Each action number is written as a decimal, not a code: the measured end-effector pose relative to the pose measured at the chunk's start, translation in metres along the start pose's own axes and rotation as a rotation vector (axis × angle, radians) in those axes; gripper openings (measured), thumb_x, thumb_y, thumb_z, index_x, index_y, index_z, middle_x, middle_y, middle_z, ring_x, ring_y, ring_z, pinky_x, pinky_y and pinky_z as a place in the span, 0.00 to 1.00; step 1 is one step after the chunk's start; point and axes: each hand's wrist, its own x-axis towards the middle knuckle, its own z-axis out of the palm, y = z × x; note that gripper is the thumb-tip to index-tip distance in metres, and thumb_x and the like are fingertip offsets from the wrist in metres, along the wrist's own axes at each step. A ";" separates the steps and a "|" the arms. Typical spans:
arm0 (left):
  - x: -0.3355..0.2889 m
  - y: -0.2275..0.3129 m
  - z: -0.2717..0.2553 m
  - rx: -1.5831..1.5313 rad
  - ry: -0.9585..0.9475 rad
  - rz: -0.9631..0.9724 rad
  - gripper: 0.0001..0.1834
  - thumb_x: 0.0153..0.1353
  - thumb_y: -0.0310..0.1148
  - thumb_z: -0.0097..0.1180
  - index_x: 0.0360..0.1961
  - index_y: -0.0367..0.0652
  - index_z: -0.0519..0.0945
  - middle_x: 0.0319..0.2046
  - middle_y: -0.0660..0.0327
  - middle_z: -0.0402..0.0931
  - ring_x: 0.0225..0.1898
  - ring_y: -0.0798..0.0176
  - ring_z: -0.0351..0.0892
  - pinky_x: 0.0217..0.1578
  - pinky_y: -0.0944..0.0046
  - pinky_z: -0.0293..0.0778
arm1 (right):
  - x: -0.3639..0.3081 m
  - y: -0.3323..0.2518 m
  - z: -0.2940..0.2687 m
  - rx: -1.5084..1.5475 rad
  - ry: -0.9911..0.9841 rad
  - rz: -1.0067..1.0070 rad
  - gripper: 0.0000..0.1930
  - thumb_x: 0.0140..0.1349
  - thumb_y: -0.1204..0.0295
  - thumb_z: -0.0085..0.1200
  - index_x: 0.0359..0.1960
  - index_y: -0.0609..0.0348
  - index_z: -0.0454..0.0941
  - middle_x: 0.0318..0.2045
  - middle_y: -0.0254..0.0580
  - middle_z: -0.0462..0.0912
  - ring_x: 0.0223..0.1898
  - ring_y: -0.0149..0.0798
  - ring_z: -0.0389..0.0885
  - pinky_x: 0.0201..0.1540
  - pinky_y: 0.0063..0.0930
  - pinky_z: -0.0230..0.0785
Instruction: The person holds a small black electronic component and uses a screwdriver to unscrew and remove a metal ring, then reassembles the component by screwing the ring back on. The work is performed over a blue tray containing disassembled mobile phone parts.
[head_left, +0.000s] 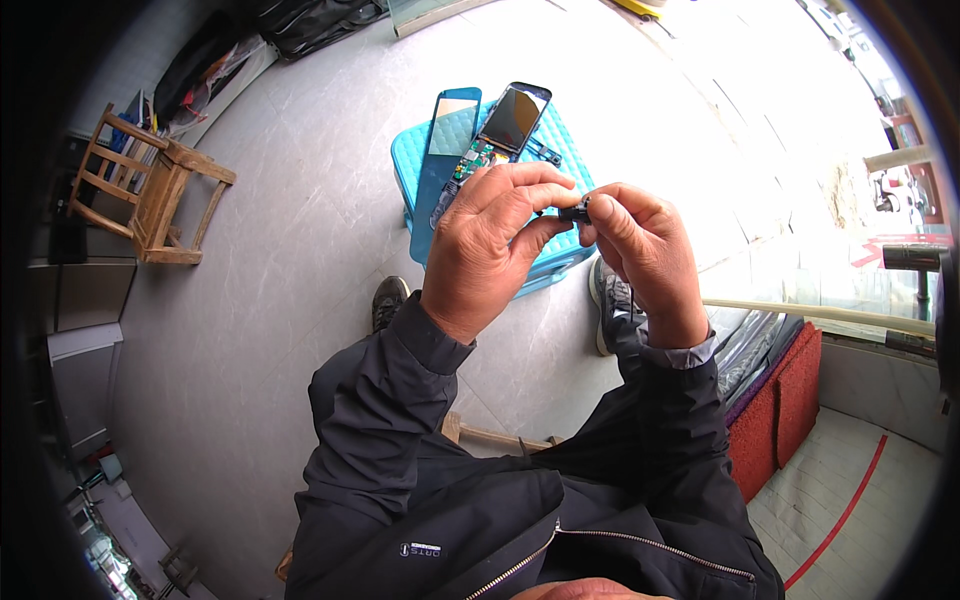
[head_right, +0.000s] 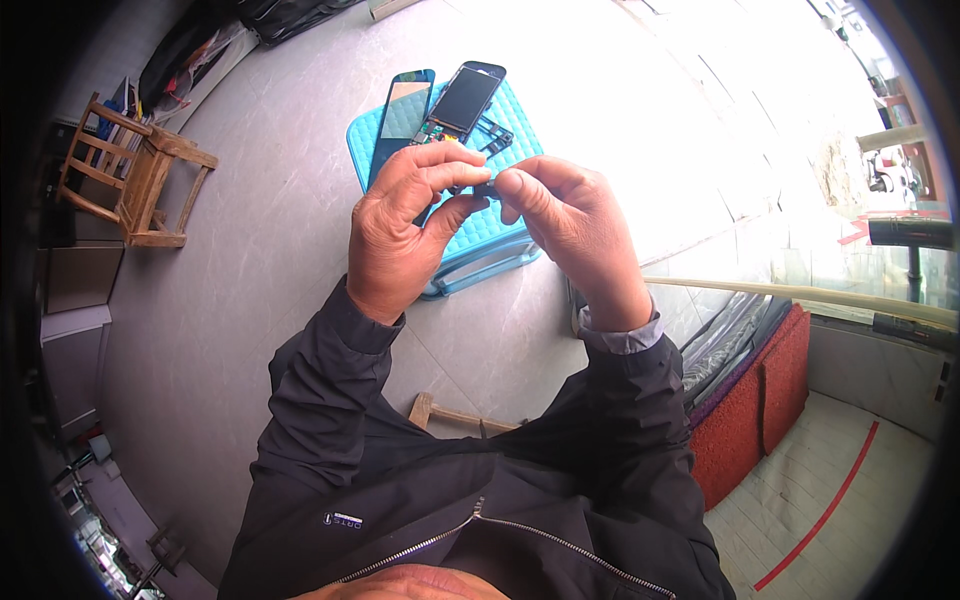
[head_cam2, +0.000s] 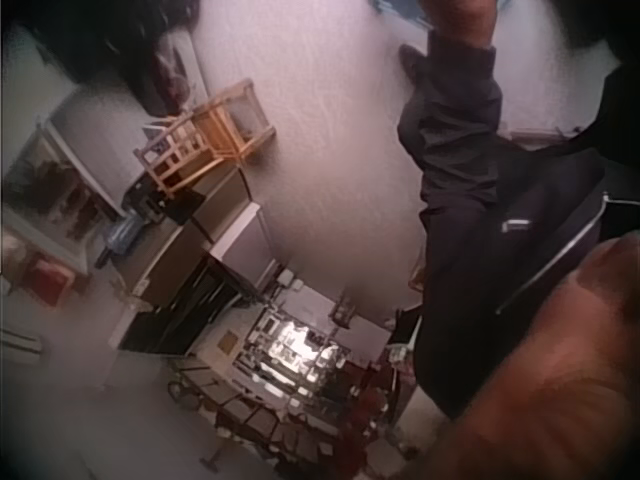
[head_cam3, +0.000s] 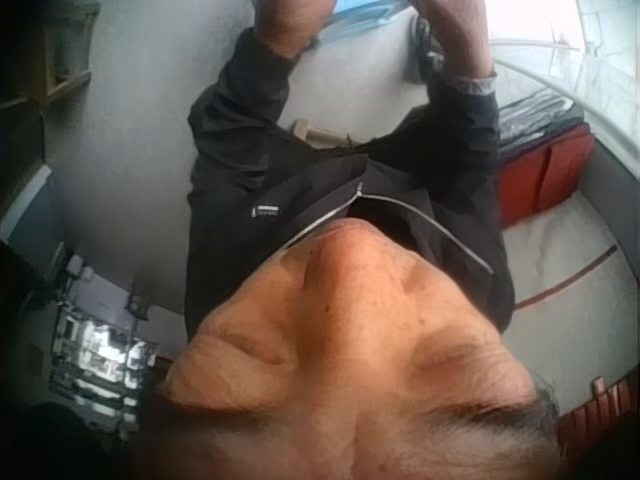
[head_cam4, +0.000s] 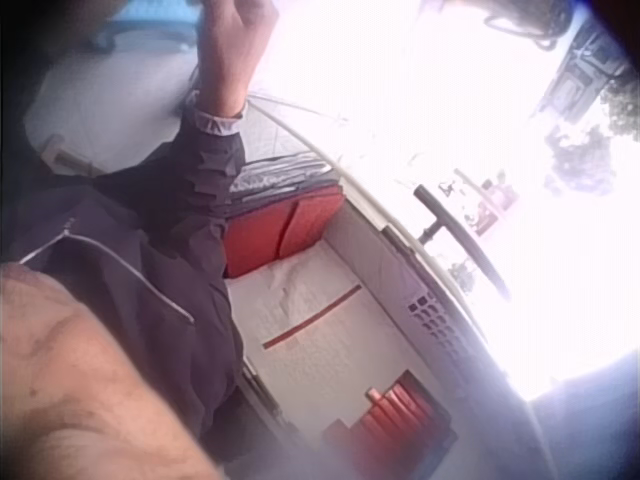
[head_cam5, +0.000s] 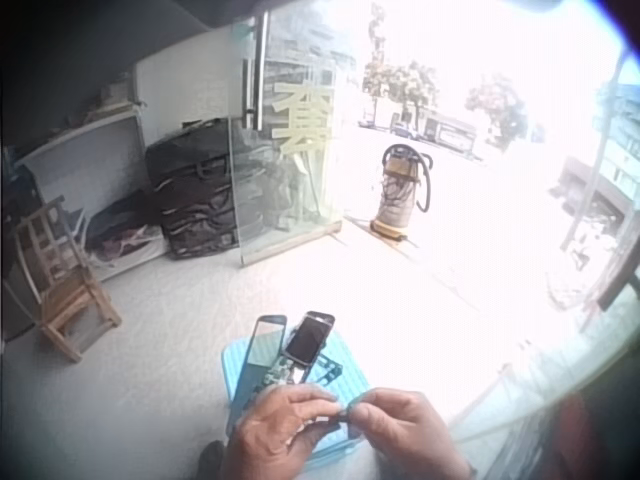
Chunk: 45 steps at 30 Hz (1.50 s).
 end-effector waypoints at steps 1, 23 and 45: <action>0.000 0.000 0.000 0.006 0.003 0.006 0.18 0.55 0.20 0.74 0.47 0.48 0.87 0.48 0.64 0.87 0.49 0.57 0.85 0.51 0.58 0.81 | 0.000 -0.001 0.000 0.007 -0.004 0.010 0.24 0.74 0.49 0.63 0.39 0.61 0.87 0.26 0.27 0.81 0.24 0.18 0.69 0.26 0.16 0.57; -0.001 0.000 0.001 0.032 0.017 -0.014 0.18 0.55 0.20 0.74 0.47 0.47 0.88 0.46 0.63 0.87 0.48 0.56 0.86 0.49 0.58 0.82 | -0.001 0.001 0.003 0.099 -0.001 -0.010 0.18 0.74 0.56 0.65 0.42 0.62 0.88 0.29 0.29 0.84 0.24 0.17 0.70 0.25 0.14 0.57; 0.000 0.002 -0.007 -0.036 -0.073 -0.011 0.16 0.63 0.33 0.75 0.52 0.49 0.87 0.51 0.61 0.84 0.51 0.61 0.85 0.43 0.63 0.83 | 0.004 0.020 -0.004 0.529 -0.171 0.049 0.16 0.76 0.63 0.63 0.55 0.62 0.84 0.29 0.27 0.82 0.23 0.17 0.68 0.25 0.13 0.56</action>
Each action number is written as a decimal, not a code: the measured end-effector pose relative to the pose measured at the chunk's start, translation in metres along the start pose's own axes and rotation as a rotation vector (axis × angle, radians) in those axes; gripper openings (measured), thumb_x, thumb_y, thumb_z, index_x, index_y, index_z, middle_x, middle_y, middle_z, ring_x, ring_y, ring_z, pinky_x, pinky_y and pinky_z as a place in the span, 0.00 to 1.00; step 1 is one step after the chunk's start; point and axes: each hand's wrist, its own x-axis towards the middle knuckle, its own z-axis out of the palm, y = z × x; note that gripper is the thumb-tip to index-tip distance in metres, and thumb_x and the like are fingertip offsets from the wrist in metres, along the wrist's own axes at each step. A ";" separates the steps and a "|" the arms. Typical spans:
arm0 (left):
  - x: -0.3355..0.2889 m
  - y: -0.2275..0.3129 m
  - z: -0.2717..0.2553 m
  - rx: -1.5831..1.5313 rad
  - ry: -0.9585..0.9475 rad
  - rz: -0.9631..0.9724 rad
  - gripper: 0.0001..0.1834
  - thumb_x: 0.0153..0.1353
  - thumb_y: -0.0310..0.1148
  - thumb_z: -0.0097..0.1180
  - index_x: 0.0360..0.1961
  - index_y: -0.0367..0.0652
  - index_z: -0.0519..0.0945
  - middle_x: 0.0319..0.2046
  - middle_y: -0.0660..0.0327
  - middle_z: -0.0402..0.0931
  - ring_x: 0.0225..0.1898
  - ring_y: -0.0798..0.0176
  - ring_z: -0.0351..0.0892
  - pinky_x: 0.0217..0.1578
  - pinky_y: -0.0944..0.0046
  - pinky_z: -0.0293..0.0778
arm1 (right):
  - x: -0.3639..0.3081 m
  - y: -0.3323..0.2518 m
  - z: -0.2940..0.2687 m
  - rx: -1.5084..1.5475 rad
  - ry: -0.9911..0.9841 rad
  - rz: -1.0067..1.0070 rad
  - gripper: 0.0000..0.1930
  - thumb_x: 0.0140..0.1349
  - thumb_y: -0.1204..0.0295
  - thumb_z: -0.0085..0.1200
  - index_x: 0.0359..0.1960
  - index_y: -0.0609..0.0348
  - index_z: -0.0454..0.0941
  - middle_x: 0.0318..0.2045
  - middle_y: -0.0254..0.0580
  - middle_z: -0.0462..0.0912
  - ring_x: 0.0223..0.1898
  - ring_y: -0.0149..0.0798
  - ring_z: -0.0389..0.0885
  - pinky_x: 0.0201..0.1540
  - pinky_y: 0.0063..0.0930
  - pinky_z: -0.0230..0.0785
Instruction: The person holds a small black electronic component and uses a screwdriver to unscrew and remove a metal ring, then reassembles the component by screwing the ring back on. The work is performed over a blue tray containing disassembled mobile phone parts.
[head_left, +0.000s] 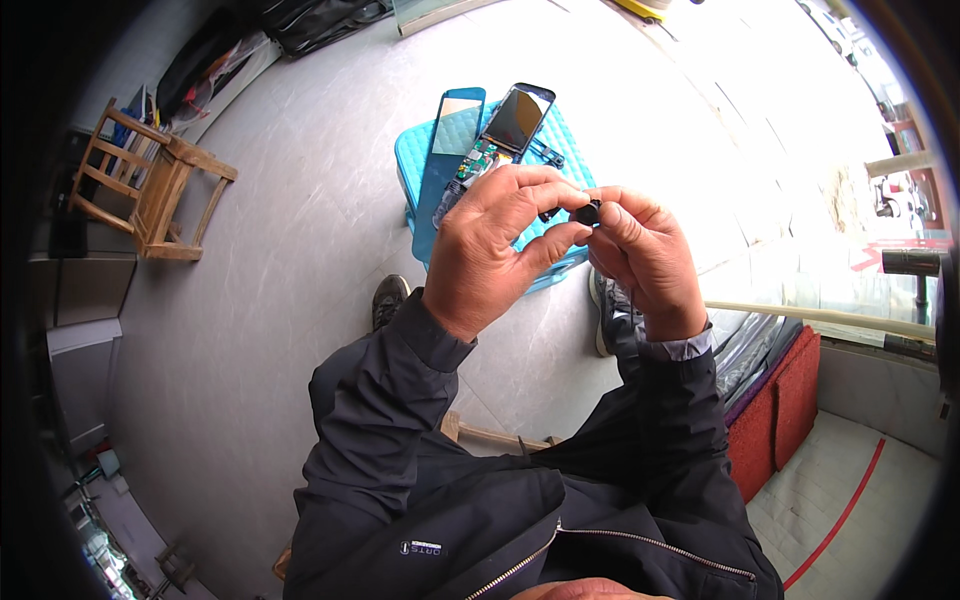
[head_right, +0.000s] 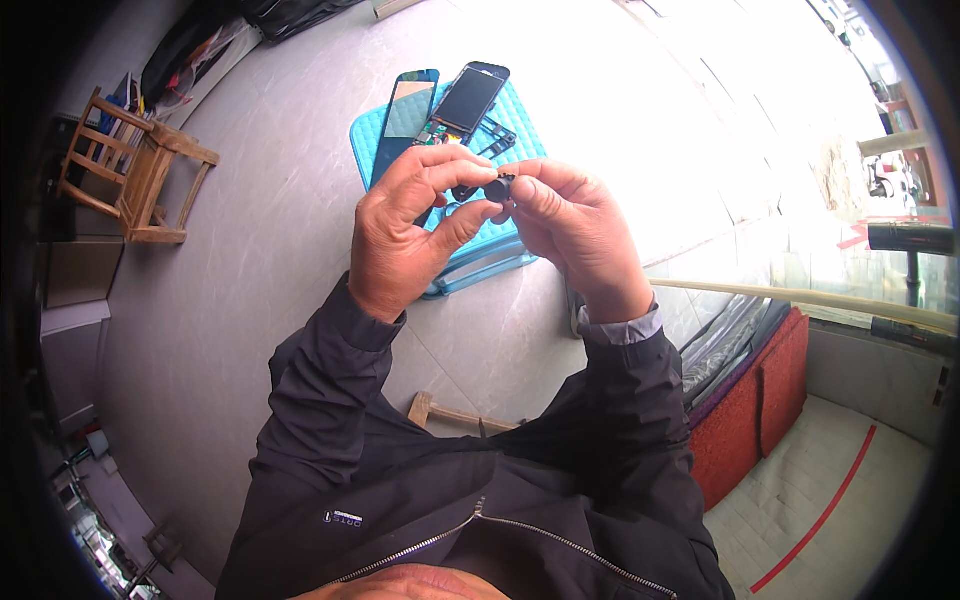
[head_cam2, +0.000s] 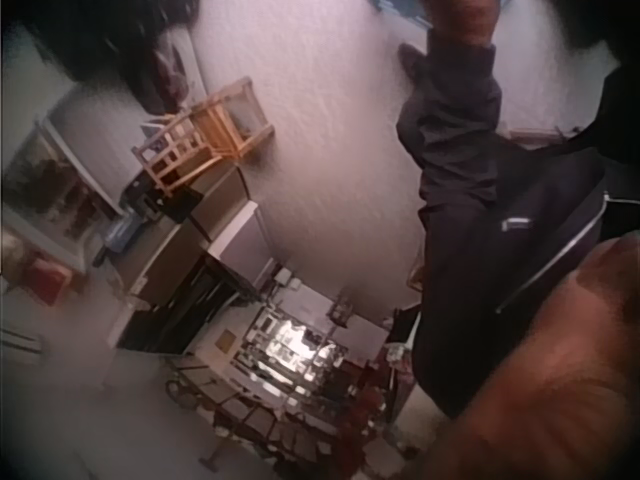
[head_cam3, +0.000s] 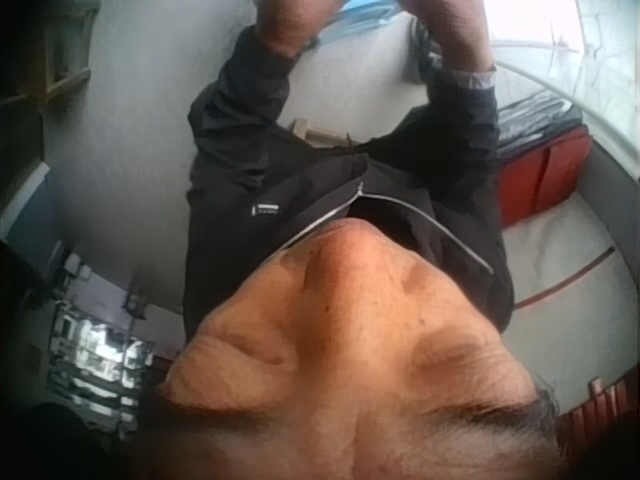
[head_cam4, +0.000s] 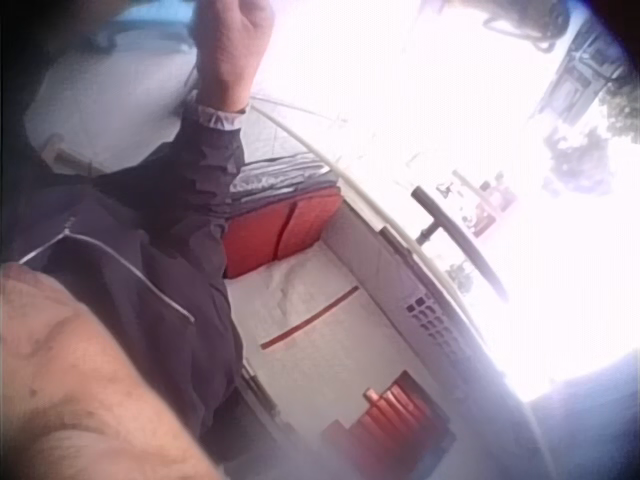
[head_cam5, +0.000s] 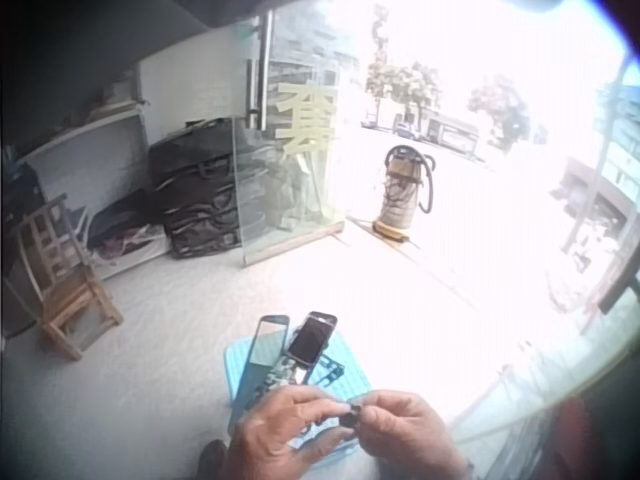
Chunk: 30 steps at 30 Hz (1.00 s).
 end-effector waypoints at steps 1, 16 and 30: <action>0.000 0.001 0.000 -0.006 0.014 0.001 0.16 0.62 0.32 0.76 0.50 0.49 0.88 0.49 0.61 0.84 0.50 0.60 0.85 0.45 0.62 0.83 | -0.001 0.000 -0.001 0.003 -0.001 0.009 0.15 0.76 0.64 0.63 0.56 0.62 0.84 0.29 0.26 0.80 0.23 0.17 0.67 0.25 0.13 0.55; 0.003 0.001 0.003 0.098 0.064 0.122 0.15 0.57 0.28 0.75 0.46 0.47 0.86 0.45 0.62 0.85 0.45 0.57 0.84 0.47 0.58 0.82 | 0.002 0.009 -0.006 0.031 -0.036 -0.010 0.17 0.76 0.67 0.61 0.59 0.65 0.83 0.29 0.29 0.80 0.19 0.18 0.64 0.21 0.16 0.54; 0.001 -0.001 0.002 0.115 0.031 0.013 0.18 0.57 0.27 0.75 0.48 0.46 0.85 0.45 0.60 0.84 0.47 0.52 0.85 0.50 0.54 0.81 | 0.001 -0.008 0.003 -0.030 0.004 -0.152 0.16 0.62 0.76 0.74 0.51 0.61 0.86 0.40 0.32 0.85 0.42 0.26 0.82 0.44 0.18 0.73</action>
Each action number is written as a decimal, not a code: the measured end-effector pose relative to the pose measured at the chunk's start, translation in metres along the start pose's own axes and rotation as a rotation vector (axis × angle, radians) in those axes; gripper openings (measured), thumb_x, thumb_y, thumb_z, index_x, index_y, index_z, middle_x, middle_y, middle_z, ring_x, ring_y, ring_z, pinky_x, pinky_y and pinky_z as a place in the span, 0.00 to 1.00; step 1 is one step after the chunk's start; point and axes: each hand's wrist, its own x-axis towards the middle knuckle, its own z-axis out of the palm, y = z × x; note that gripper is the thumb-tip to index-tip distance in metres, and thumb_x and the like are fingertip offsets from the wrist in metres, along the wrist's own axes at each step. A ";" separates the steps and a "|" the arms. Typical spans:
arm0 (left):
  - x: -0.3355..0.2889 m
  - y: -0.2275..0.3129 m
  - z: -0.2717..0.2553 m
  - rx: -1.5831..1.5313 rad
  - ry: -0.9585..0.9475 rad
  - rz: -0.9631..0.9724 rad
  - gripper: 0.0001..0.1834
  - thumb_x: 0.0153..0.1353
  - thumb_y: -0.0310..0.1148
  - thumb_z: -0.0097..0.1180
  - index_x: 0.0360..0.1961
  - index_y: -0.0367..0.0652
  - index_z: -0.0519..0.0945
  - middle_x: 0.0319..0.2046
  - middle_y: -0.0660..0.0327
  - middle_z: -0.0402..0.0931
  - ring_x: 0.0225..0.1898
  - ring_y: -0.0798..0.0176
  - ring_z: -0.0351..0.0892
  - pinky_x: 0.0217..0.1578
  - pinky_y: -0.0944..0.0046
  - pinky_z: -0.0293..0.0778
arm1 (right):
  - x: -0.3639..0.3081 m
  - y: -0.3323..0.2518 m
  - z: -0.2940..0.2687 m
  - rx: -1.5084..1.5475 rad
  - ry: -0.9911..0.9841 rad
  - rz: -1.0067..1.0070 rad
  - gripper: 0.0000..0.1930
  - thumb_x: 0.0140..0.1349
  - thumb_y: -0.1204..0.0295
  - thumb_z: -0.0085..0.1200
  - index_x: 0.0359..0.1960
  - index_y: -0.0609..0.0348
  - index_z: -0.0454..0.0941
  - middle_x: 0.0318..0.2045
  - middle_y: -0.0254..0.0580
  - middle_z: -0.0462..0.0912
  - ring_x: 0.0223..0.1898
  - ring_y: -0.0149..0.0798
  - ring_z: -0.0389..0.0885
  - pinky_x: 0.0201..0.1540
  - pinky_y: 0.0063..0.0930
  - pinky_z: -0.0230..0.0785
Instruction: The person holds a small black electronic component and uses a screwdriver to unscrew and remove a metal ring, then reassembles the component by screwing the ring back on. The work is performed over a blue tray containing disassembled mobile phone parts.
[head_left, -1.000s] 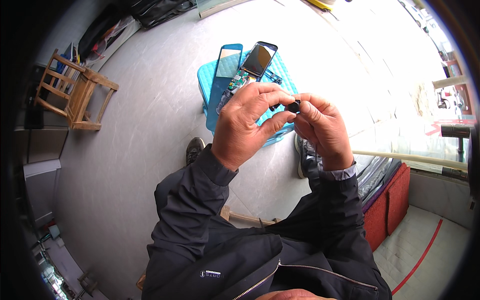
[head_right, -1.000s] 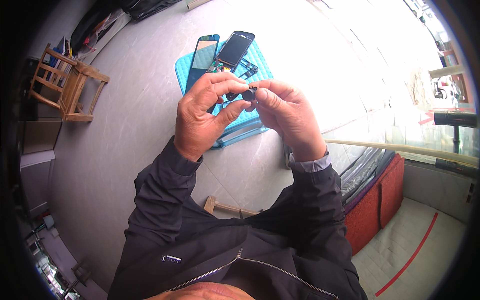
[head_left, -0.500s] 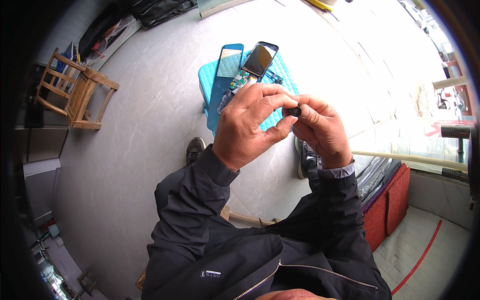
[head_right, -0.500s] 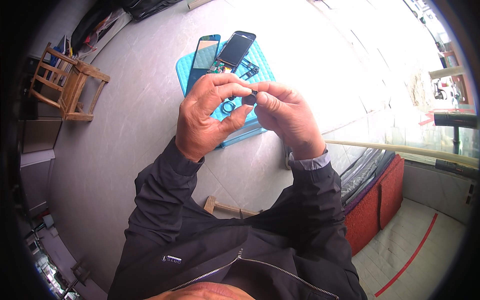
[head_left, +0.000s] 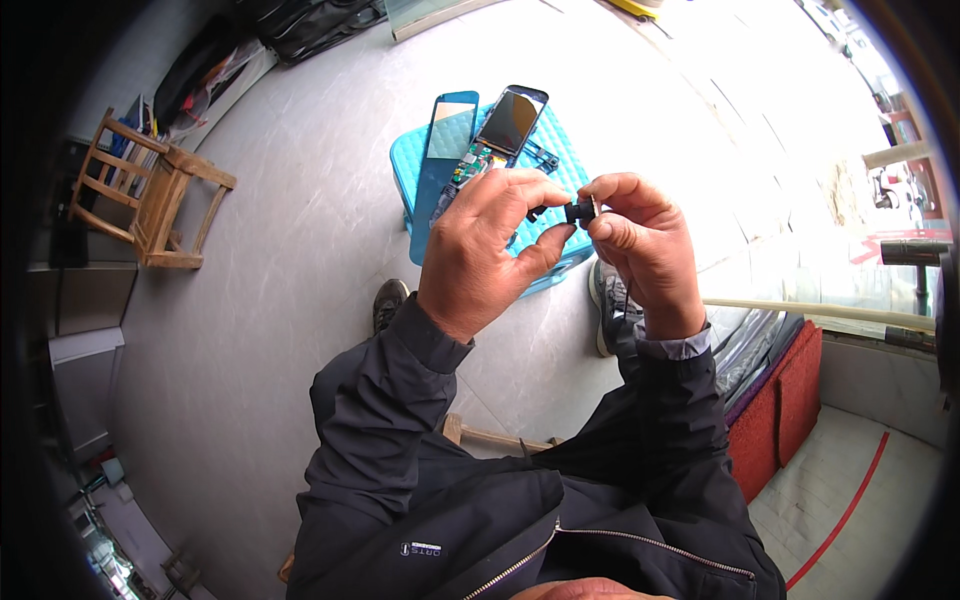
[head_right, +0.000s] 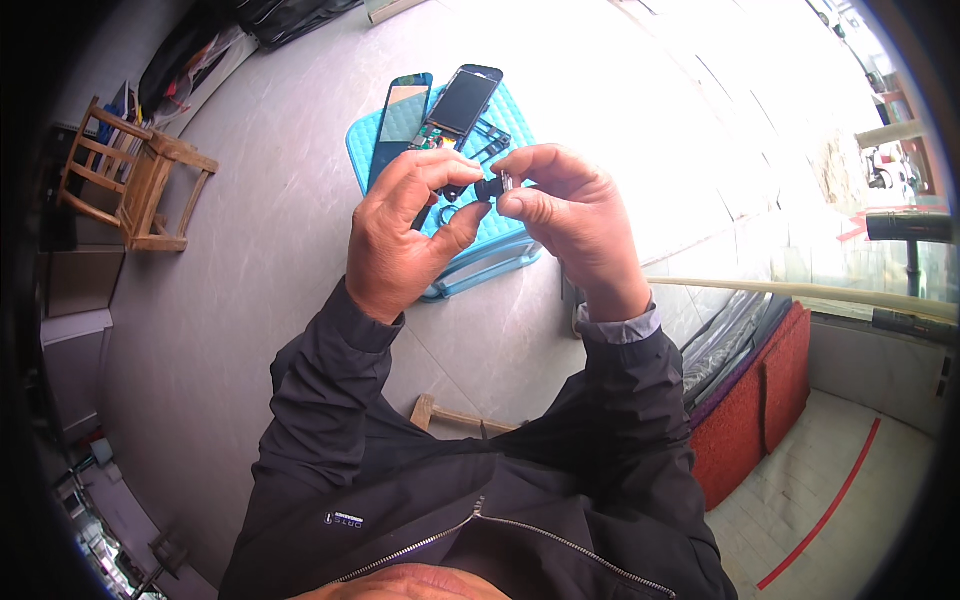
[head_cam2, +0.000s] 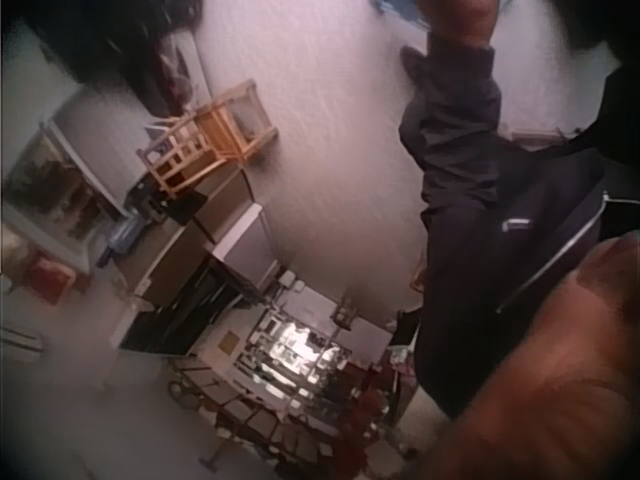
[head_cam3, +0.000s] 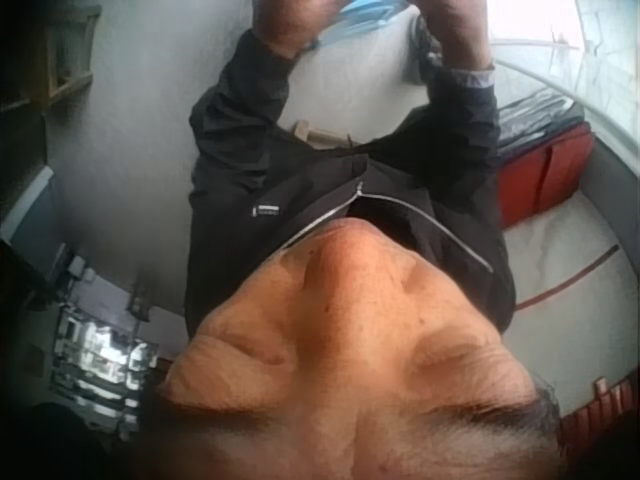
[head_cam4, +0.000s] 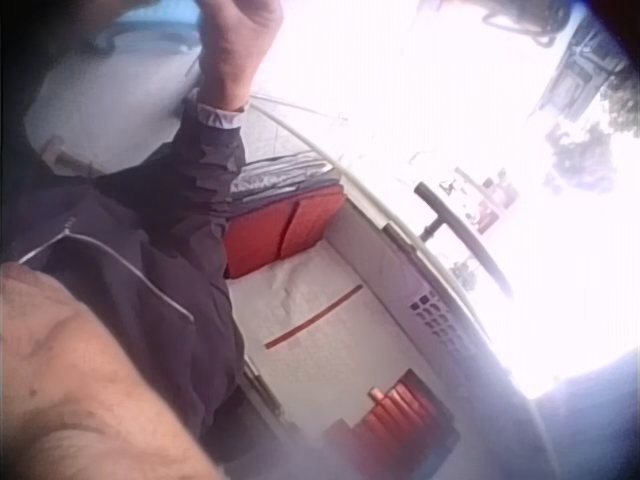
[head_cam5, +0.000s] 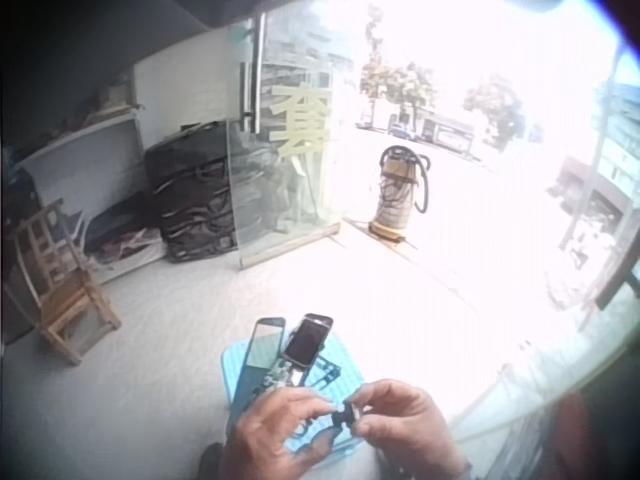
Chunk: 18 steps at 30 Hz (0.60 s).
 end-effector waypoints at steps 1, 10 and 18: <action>0.000 0.000 0.001 -0.003 0.001 -0.005 0.18 0.57 0.28 0.75 0.48 0.46 0.85 0.45 0.61 0.84 0.47 0.52 0.85 0.50 0.54 0.81 | 0.000 0.000 0.000 -0.013 0.004 0.002 0.16 0.62 0.76 0.74 0.51 0.61 0.86 0.40 0.32 0.84 0.42 0.26 0.82 0.43 0.18 0.73; -0.001 0.000 -0.002 0.037 -0.039 0.002 0.18 0.59 0.25 0.75 0.51 0.44 0.85 0.49 0.58 0.85 0.57 0.54 0.85 0.56 0.55 0.83 | -0.001 0.000 0.003 -0.105 0.013 -0.033 0.16 0.62 0.74 0.75 0.51 0.61 0.86 0.40 0.31 0.84 0.42 0.25 0.82 0.42 0.17 0.75; 0.002 0.002 -0.001 -0.059 -0.012 -0.081 0.18 0.58 0.23 0.74 0.48 0.46 0.85 0.47 0.61 0.84 0.47 0.56 0.86 0.49 0.58 0.81 | 0.000 0.002 0.003 -0.164 0.063 -0.018 0.17 0.62 0.71 0.76 0.51 0.58 0.87 0.39 0.28 0.84 0.37 0.21 0.79 0.34 0.13 0.68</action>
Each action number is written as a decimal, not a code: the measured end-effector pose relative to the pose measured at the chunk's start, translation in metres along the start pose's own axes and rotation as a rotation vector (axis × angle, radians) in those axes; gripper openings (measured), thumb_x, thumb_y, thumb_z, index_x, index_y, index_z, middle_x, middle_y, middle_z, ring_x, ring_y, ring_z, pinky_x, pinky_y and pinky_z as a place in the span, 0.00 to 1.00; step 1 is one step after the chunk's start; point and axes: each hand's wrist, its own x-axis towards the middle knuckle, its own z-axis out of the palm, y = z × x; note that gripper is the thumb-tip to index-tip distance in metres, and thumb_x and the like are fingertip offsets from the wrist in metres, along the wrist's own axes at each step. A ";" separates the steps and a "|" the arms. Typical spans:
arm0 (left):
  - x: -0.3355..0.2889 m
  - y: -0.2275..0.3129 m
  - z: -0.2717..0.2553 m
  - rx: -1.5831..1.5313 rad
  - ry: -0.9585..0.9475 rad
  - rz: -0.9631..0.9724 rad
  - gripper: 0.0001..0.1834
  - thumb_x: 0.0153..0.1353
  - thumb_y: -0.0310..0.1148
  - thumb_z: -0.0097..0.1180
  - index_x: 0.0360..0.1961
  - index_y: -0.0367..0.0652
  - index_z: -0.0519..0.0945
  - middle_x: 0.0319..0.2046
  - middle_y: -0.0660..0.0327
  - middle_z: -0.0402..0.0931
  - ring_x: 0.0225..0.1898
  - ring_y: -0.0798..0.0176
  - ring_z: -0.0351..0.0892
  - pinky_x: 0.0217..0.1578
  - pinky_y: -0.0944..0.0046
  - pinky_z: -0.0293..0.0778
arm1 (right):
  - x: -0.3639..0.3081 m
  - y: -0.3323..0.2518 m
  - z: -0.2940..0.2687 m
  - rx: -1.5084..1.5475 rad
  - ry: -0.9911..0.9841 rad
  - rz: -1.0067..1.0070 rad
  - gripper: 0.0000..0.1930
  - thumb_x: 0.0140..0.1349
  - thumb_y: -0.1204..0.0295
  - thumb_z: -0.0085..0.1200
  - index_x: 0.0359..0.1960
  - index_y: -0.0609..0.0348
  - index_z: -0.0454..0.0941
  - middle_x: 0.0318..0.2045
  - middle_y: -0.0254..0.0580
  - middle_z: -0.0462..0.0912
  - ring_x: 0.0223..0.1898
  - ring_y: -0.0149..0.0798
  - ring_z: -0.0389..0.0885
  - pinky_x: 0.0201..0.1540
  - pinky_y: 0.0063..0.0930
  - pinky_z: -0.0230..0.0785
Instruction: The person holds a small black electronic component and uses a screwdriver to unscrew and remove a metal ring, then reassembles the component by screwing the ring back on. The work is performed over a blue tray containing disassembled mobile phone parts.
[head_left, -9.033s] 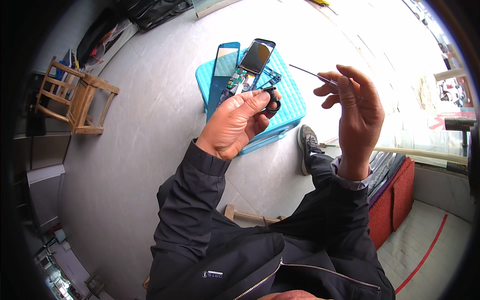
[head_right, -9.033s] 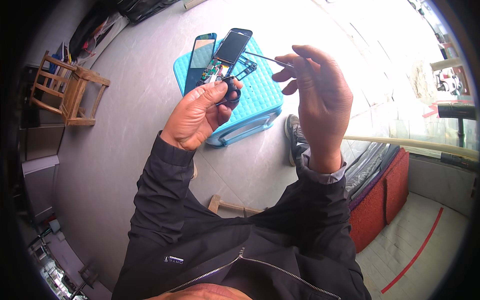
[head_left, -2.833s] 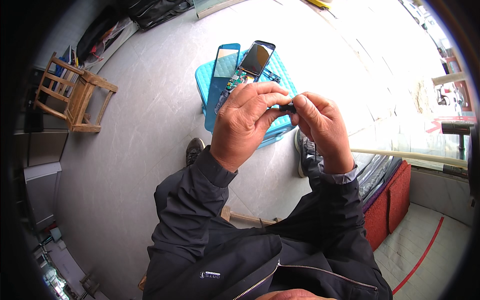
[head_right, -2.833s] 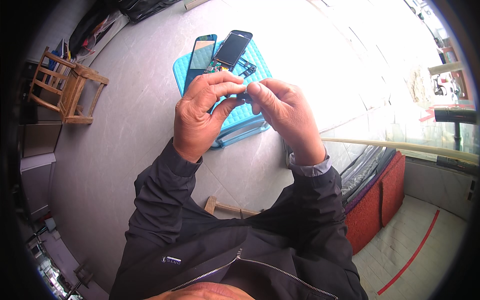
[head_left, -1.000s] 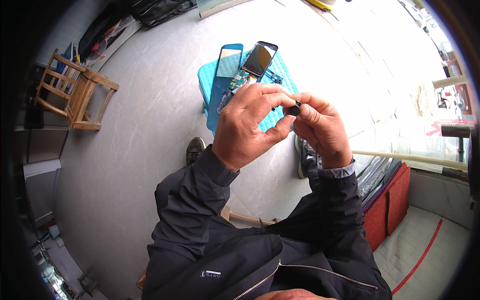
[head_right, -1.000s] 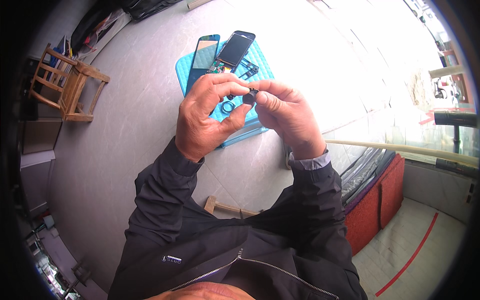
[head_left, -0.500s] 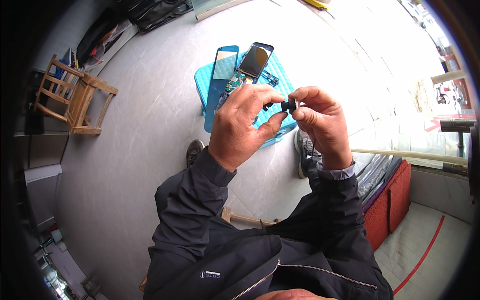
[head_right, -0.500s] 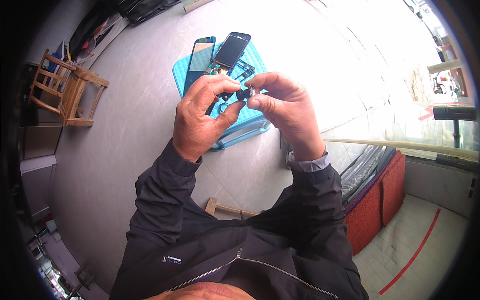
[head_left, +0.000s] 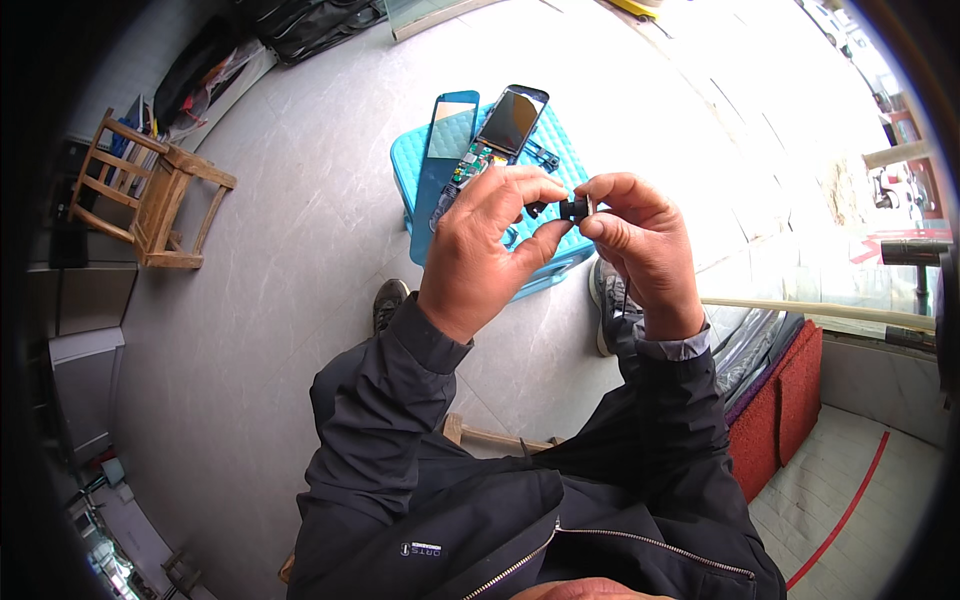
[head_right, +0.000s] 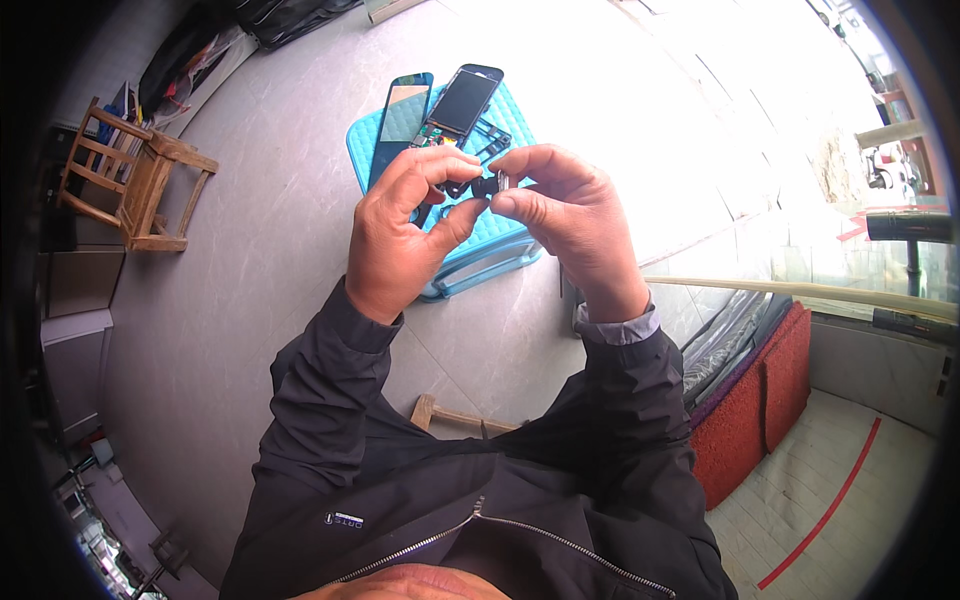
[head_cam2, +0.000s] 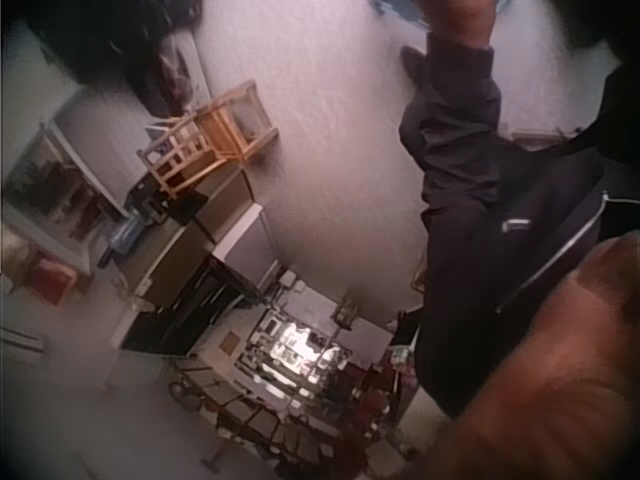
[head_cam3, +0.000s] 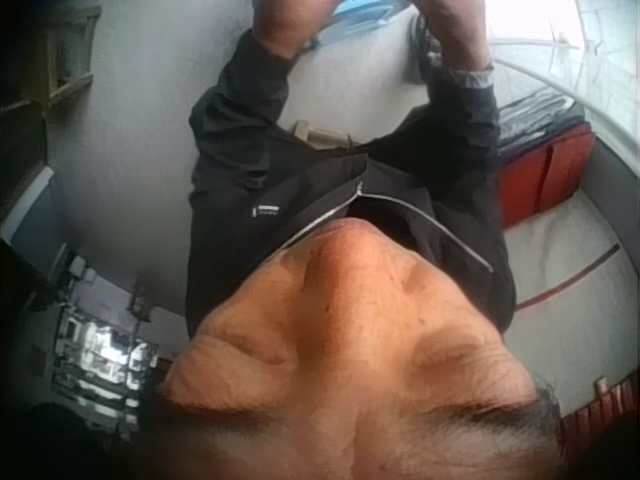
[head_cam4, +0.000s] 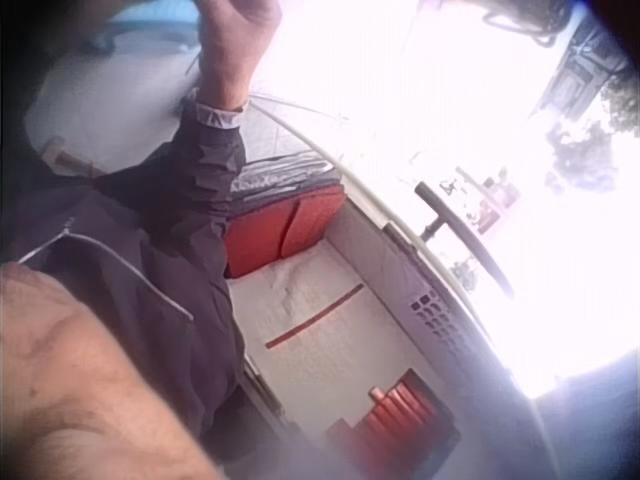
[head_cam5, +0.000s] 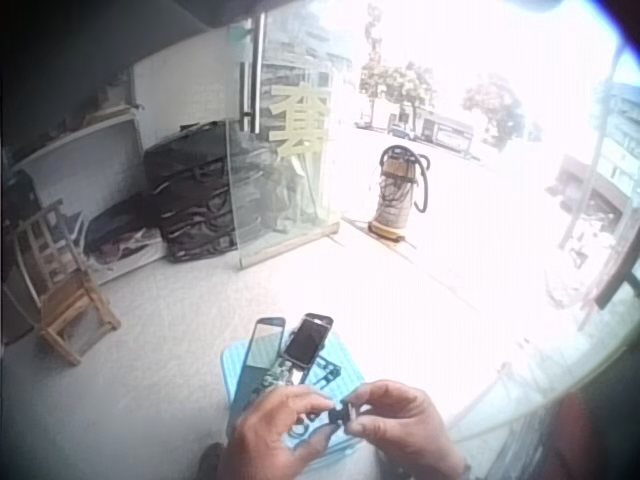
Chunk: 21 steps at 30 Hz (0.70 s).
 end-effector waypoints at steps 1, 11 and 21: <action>-0.001 0.001 -0.001 -0.086 -0.037 -0.117 0.18 0.60 0.23 0.72 0.51 0.45 0.84 0.50 0.61 0.83 0.49 0.60 0.84 0.51 0.61 0.81 | 0.001 0.001 0.001 -0.020 0.022 -0.011 0.17 0.62 0.71 0.76 0.51 0.58 0.87 0.39 0.28 0.84 0.36 0.20 0.78 0.32 0.13 0.66; -0.001 -0.002 0.000 -0.771 -0.043 -0.567 0.26 0.70 0.15 0.62 0.68 0.38 0.76 0.60 0.62 0.79 0.57 0.70 0.78 0.58 0.70 0.79 | 0.004 0.001 -0.004 -0.076 0.084 -0.054 0.16 0.62 0.72 0.76 0.50 0.60 0.87 0.43 0.32 0.85 0.40 0.23 0.82 0.40 0.16 0.73; 0.000 -0.003 -0.001 -0.776 -0.044 -0.551 0.24 0.70 0.29 0.67 0.65 0.40 0.79 0.58 0.61 0.83 0.55 0.72 0.80 0.56 0.71 0.78 | 0.003 0.002 -0.003 -0.142 0.060 -0.104 0.16 0.63 0.71 0.75 0.50 0.61 0.87 0.42 0.35 0.86 0.44 0.28 0.86 0.48 0.23 0.79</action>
